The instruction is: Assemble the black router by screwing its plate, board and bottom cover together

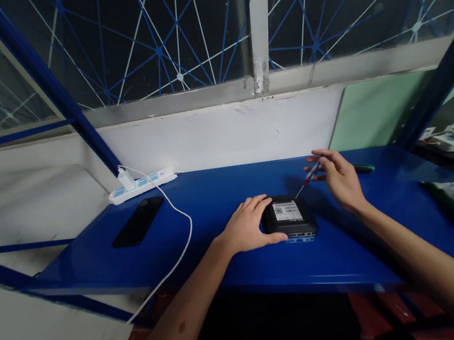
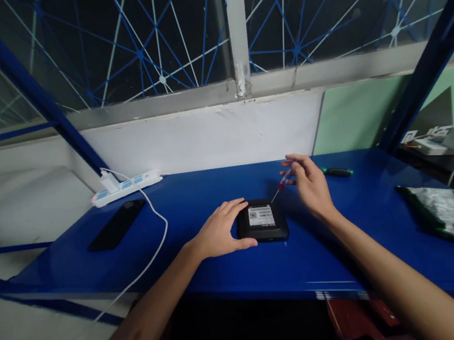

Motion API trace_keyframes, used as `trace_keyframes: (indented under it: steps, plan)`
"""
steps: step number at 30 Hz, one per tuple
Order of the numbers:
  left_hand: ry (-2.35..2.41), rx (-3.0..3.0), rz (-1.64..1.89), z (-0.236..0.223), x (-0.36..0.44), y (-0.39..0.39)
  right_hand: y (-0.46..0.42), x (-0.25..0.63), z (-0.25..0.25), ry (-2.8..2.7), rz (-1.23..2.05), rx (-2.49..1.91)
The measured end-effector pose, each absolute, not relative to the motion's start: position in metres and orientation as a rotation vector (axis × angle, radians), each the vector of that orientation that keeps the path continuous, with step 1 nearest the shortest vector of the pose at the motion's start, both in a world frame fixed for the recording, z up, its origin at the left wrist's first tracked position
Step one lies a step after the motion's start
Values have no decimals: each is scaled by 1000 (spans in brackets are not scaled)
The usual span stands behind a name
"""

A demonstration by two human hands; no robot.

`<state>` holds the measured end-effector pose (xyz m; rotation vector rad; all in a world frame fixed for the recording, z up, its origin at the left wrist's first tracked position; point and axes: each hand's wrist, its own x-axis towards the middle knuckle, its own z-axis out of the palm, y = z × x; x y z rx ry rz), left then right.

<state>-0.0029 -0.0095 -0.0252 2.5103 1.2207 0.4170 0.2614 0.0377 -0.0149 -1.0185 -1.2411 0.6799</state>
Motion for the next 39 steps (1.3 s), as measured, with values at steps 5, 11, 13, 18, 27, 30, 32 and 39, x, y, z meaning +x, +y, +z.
trace_keyframes:
  steps: [5, 11, 13, 18, 27, 30, 32, 39]
  plan:
    - [1214, 2516, 416, -26, -3, -9, 40, 265, -16, -1285, 567, -1051]
    - [1224, 2527, 402, -27, -3, -8, 39, 267, -14, -1308, 510, -1045]
    - [1233, 2524, 394, -27, -3, -8, 39, 266, -13, -1289, 526, -1058]
    - [1216, 2529, 416, -28, -3, -8, 39, 261, -16, -1251, 645, -1055]
    - [1251, 2478, 506, -27, -1, -9, 35, 260, -13, -1286, 426, -1084]
    - [1274, 2481, 531, -28, -1, -9, 33, 258, -12, -1305, 441, -1068]
    - [1284, 2484, 550, -30, -2, -7, 31, 256, -12, -1338, 467, -1055]
    - [1297, 2479, 540, -35, -2, -4, 23, 247, -12, -1407, 518, -1033]
